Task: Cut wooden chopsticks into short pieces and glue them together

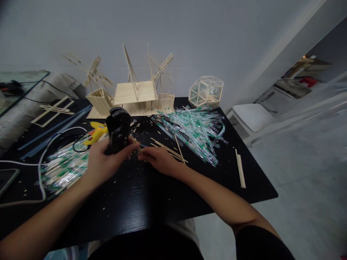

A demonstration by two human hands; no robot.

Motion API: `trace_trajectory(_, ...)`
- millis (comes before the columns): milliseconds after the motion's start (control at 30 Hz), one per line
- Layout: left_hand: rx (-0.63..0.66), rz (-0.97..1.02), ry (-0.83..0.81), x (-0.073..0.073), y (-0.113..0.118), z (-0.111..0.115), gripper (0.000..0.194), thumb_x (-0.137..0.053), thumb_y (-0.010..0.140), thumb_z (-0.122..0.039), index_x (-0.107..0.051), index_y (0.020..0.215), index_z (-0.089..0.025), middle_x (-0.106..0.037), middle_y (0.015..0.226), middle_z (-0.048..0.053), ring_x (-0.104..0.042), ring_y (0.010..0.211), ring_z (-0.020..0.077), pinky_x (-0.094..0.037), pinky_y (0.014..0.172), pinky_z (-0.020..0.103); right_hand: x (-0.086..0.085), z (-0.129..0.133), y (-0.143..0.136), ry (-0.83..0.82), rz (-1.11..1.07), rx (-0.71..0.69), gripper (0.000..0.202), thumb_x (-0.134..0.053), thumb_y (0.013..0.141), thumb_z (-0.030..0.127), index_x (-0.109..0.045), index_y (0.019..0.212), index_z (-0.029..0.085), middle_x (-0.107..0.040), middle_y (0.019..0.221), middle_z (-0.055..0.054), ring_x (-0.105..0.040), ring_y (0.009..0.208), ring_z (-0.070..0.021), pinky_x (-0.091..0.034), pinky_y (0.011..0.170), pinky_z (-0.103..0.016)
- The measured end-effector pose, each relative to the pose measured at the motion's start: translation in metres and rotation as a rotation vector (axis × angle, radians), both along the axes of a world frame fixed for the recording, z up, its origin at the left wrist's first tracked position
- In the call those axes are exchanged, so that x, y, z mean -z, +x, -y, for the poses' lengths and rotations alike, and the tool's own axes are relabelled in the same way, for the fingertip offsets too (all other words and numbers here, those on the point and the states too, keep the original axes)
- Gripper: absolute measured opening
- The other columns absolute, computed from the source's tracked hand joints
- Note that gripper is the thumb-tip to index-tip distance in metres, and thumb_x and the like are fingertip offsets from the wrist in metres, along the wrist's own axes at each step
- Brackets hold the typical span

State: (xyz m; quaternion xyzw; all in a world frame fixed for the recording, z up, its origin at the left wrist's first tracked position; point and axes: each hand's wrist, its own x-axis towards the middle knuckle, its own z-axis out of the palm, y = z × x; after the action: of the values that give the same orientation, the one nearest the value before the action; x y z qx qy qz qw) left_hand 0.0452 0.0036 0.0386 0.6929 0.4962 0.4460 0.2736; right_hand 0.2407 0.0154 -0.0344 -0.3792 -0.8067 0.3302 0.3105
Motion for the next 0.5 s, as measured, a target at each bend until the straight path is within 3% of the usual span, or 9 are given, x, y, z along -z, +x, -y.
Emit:
trace_trajectory(200,0.019,0.009,-0.003,0.006,0.001,-0.003,0.017,-0.076,0.084,-0.038,-0.072,0.085,-0.022,-0.072,0.073,-0.004,-0.064,0.064,0.0134,-0.051,0.067,0.026,0.001,0.0,-0.001,0.015,-0.032,-0.001,0.009,-0.065,0.098,0.025,-0.073,0.102,0.021,-0.079,0.098,-0.002,-0.074,0.088,-0.0156,-0.051,0.084,-0.024)
trace_trajectory(333,0.068,-0.033,-0.055,0.002,-0.006,-0.003,0.023,-0.068,0.09,-0.043,-0.072,0.093,-0.021,-0.075,0.086,-0.001,-0.069,0.078,0.0161,-0.053,0.077,0.028,0.003,0.0,-0.002,0.058,-0.08,0.006,0.009,-0.066,0.098,0.025,-0.073,0.098,0.019,-0.078,0.091,-0.002,-0.073,0.083,-0.0149,-0.051,0.08,-0.023)
trace_trajectory(433,0.124,-0.225,-0.062,-0.008,-0.02,-0.003,0.03,-0.058,0.096,-0.047,-0.07,0.106,-0.021,-0.075,0.092,0.001,-0.069,0.083,0.0188,-0.053,0.077,0.03,0.004,0.0,-0.003,0.073,-0.117,0.022,0.007,-0.068,0.096,0.024,-0.073,0.097,0.019,-0.078,0.089,-0.001,-0.072,0.08,-0.0143,-0.051,0.078,-0.022)
trace_trajectory(500,0.095,-0.411,-0.006,-0.015,-0.031,-0.002,0.033,-0.056,0.096,-0.048,-0.067,0.111,-0.02,-0.074,0.098,0.004,-0.068,0.087,0.0217,-0.053,0.08,0.033,0.005,0.0,-0.003,0.075,-0.129,0.021,0.005,-0.069,0.096,0.023,-0.073,0.096,0.019,-0.078,0.09,-0.001,-0.072,0.081,-0.0144,-0.051,0.079,-0.022)
